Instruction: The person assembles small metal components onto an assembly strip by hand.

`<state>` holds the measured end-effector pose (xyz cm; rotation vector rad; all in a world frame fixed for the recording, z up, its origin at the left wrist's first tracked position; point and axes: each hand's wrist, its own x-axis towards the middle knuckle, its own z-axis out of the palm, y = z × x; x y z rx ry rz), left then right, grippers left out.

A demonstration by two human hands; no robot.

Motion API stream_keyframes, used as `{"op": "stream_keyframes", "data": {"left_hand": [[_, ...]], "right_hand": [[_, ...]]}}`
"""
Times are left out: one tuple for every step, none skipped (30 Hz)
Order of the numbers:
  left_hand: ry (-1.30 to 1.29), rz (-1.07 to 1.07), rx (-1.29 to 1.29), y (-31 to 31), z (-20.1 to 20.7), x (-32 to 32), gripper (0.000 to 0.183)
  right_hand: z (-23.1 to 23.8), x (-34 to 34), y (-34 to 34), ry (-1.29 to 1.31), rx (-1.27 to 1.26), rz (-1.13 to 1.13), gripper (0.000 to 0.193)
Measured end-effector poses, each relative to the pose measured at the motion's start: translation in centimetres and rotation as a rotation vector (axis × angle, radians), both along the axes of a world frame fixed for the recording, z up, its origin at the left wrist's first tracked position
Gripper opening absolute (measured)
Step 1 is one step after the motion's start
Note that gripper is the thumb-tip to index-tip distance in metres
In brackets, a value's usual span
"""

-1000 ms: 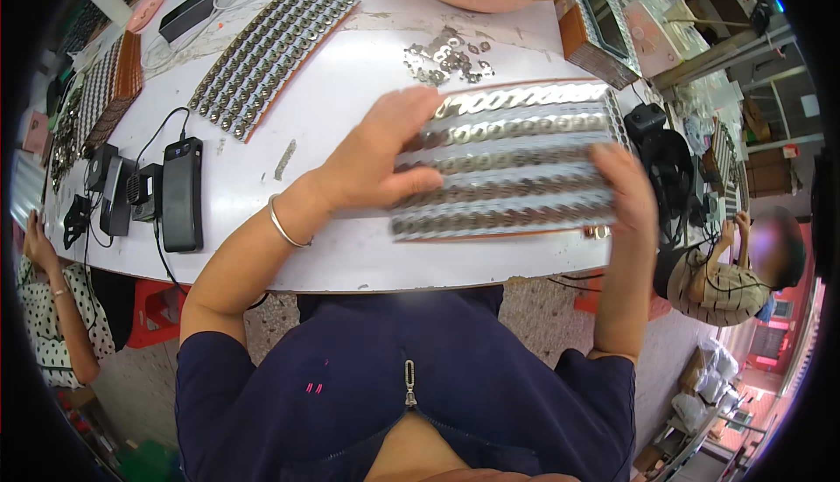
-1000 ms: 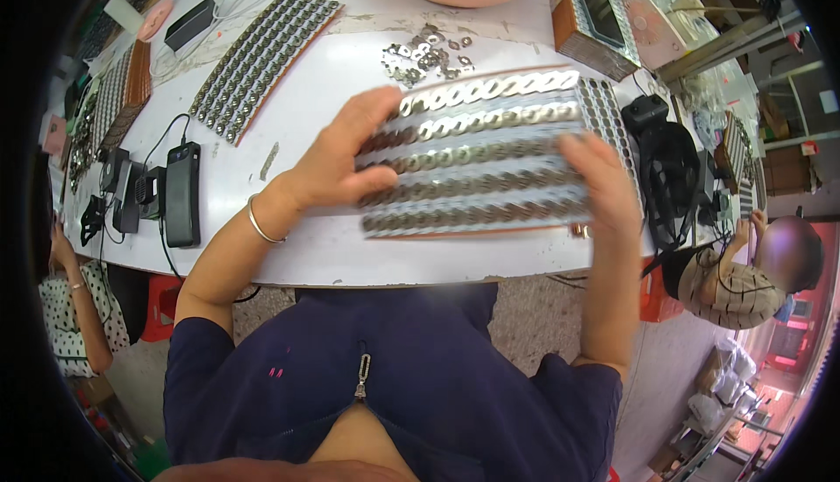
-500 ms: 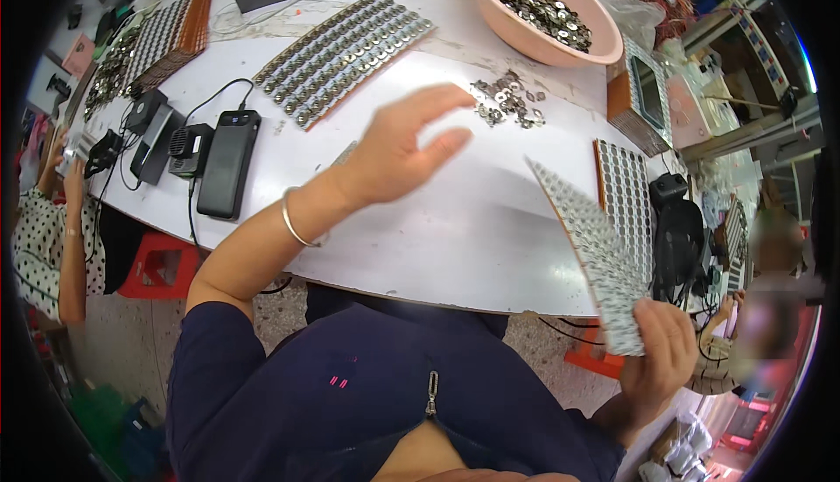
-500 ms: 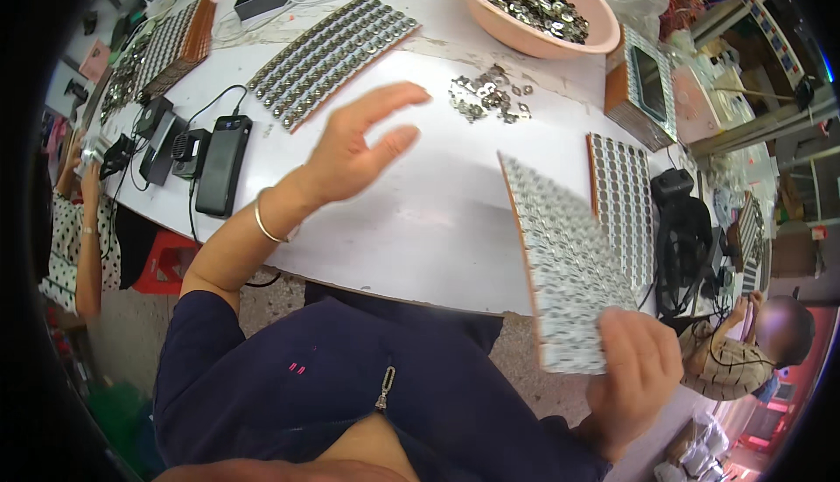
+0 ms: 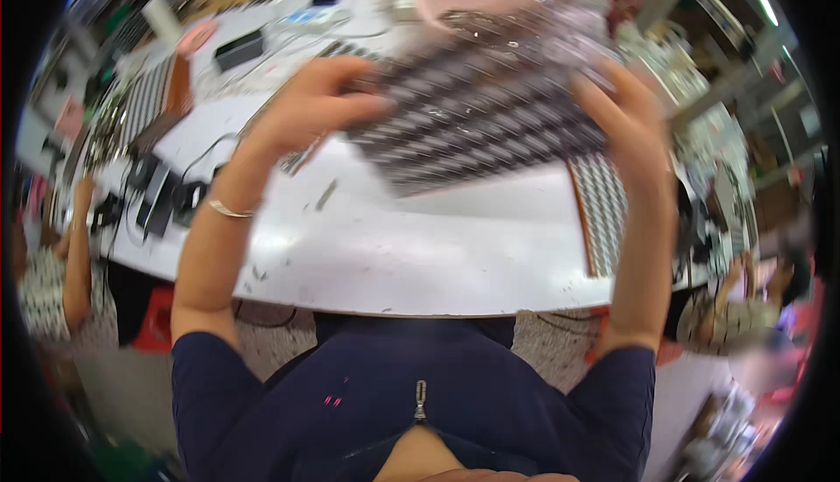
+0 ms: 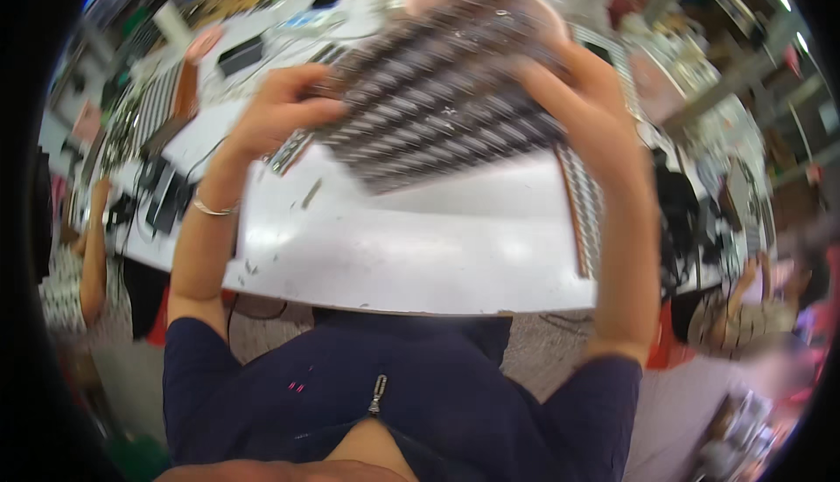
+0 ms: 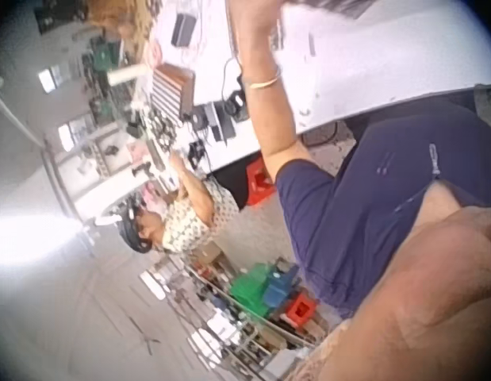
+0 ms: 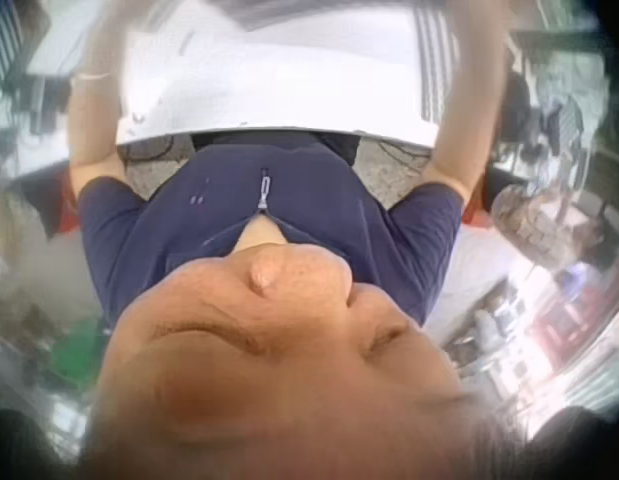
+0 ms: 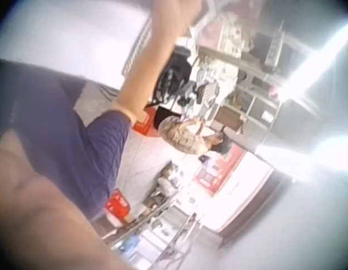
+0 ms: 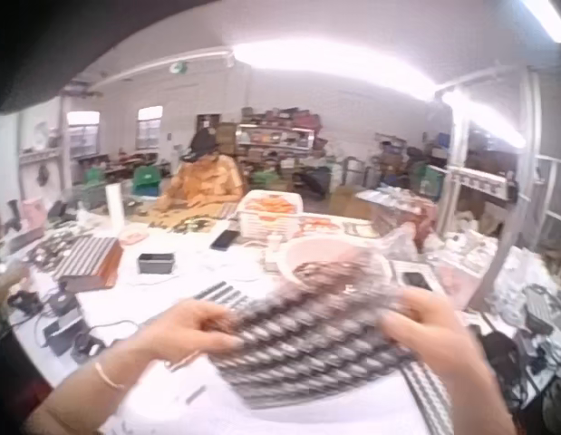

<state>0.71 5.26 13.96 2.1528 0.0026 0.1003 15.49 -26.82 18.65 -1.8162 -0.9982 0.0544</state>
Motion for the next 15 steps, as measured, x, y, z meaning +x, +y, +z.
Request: {"op": "stream_keyframes", "data": {"left_hand": [[-0.078,0.054,-0.108,1.8,0.0,-0.1,0.035],[-0.103,0.141,-0.208,4.3,-0.8,0.1,0.031],[-0.006,0.222,-0.194,6.6,-1.3,0.0,0.034],[0.067,0.241,-0.148,10.8,-3.2,0.2,0.036],[0.142,0.340,-0.097,13.5,-4.2,-0.2,0.033],[0.142,0.338,-0.090,15.4,-5.1,-0.5,0.033],[0.264,0.420,0.009,17.0,-6.0,-0.6,0.028],[0.387,0.488,0.110,18.2,-6.8,-0.4,0.022],[0.393,0.533,0.038,18.8,-7.6,-0.4,0.018],[0.399,0.564,-0.035,19.1,-8.5,0.0,0.015],[0.393,0.603,-0.025,20.4,-9.8,-0.2,0.013],[0.373,0.612,0.012,19.2,-9.5,0.2,0.014],[0.371,0.590,0.135,22.0,-11.2,-0.5,0.019],[0.372,0.567,0.139,22.8,-11.8,-0.3,0.019],[0.444,0.534,0.359,23.1,-12.3,0.3,0.026]], "right_hand": [[-0.9,2.1,2.2,0.056,0.029,-0.001,0.045],[-2.7,3.3,4.7,0.068,0.096,-0.055,0.049],[-3.3,3.0,5.4,-0.013,0.099,-0.072,0.050],[-3.4,2.6,5.9,-0.098,0.101,-0.070,0.051],[-3.3,1.3,5.7,0.034,0.090,-0.020,0.050],[-3.8,0.7,4.8,0.036,0.096,-0.021,0.050],[-4.5,0.5,3.1,-0.054,0.033,-0.085,0.049],[-5.1,0.5,1.1,-0.143,-0.034,-0.160,0.048],[-6.4,1.1,-1.3,-0.136,-0.040,-0.183,0.048],[-8.2,1.9,-4.4,-0.270,-0.185,-0.291,0.051],[-9.9,2.5,-6.8,-0.401,-0.329,-0.383,0.053],[-11.3,2.0,-8.9,-0.388,-0.343,-0.416,0.053],[-12.4,1.2,-10.3,-0.404,-0.526,-0.556,0.060],[-13.6,0.6,-11.9,-0.408,-0.719,-0.704,0.067],[-14.8,0.3,-13.9,-0.262,-0.812,-0.727,0.081]]}}
